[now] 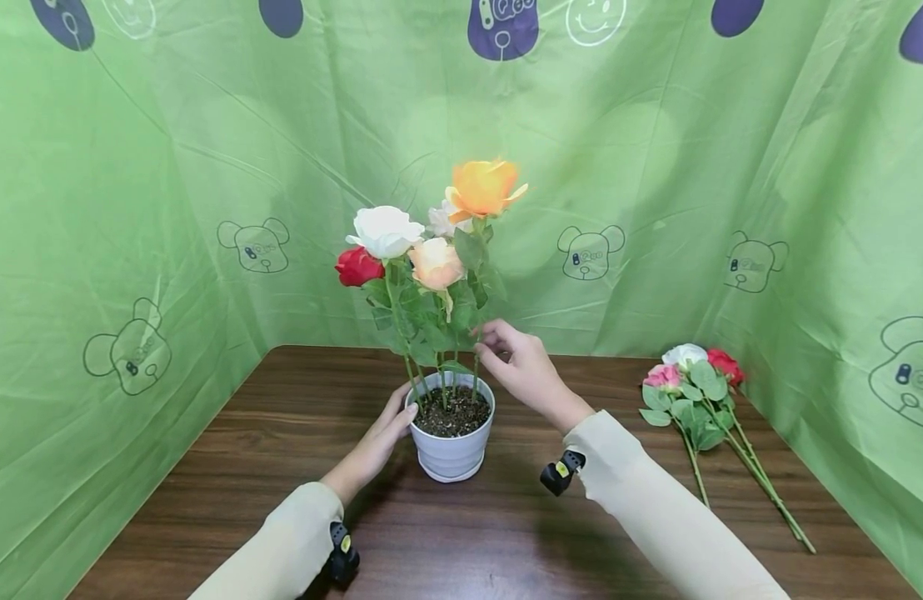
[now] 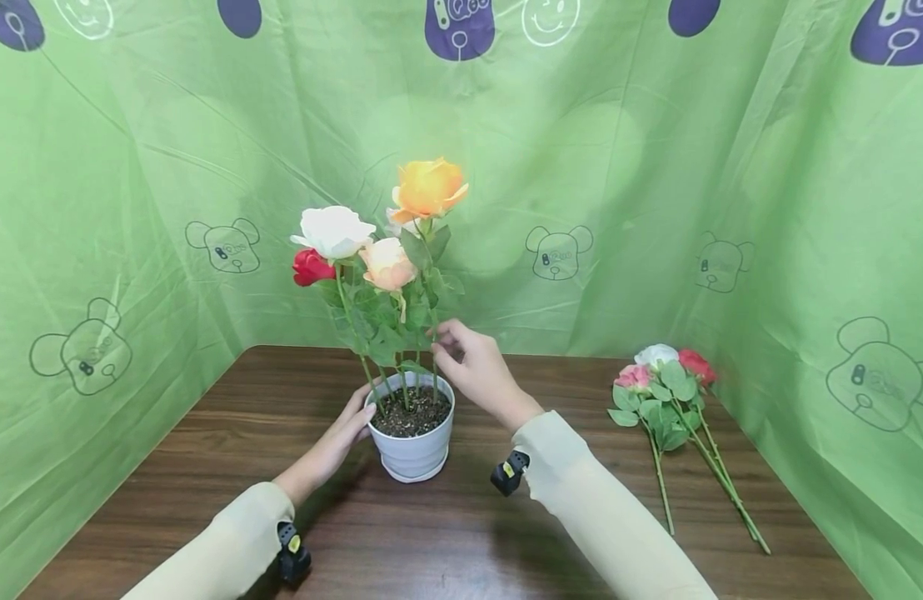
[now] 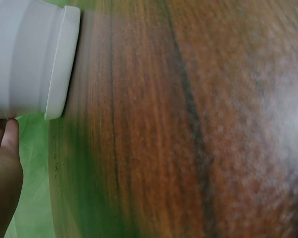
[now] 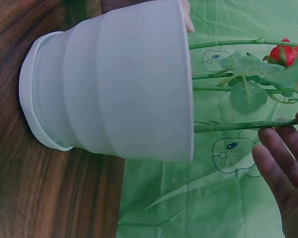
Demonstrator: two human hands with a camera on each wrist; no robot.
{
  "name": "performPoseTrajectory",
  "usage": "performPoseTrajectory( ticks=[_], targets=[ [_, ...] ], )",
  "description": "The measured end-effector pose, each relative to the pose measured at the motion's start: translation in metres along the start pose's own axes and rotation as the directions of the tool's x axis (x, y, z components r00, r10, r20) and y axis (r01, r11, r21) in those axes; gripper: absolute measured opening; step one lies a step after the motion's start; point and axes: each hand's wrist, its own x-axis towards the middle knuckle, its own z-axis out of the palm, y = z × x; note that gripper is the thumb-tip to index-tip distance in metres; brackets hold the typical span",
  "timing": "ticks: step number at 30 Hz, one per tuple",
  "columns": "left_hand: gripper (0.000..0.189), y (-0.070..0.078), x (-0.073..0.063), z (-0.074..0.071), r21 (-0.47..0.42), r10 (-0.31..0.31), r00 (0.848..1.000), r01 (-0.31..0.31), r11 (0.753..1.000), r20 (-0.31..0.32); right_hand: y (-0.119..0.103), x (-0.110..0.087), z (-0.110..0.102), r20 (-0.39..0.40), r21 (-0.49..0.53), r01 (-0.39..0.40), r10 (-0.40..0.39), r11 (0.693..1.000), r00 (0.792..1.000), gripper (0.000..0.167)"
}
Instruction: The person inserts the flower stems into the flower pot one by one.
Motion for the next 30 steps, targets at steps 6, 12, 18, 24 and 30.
performPoseTrajectory(
  ticks=[6,12,18,24,30],
  targets=[
    [0.054,0.000,0.000,0.000,-0.004,-0.008,1.000,0.008,1.000,0.000,0.002,0.001,0.005,0.028,0.004,-0.035,0.035,0.999,0.999,0.015],
    [0.054,0.000,0.001,0.000,0.002,0.003,1.000,-0.003,1.000,-0.011,0.007,-0.002,0.011,0.061,-0.009,-0.041,0.041,0.999,0.997,0.016],
    [0.054,0.001,0.000,0.000,0.015,-0.009,1.000,0.009,1.000,-0.011,0.010,-0.006,0.018,0.044,-0.020,-0.087,0.088,0.996,0.995,0.013],
    [0.054,0.002,0.000,0.001,0.001,-0.012,1.000,0.012,1.000,-0.014,0.009,-0.004,0.024,-0.016,0.020,-0.126,0.126,0.992,0.992,0.008],
    [0.054,0.000,0.001,0.001,0.004,-0.010,1.000,0.010,1.000,-0.016,0.009,-0.003,0.029,-0.091,0.022,-0.123,0.124,0.992,0.988,0.009]
  ],
)
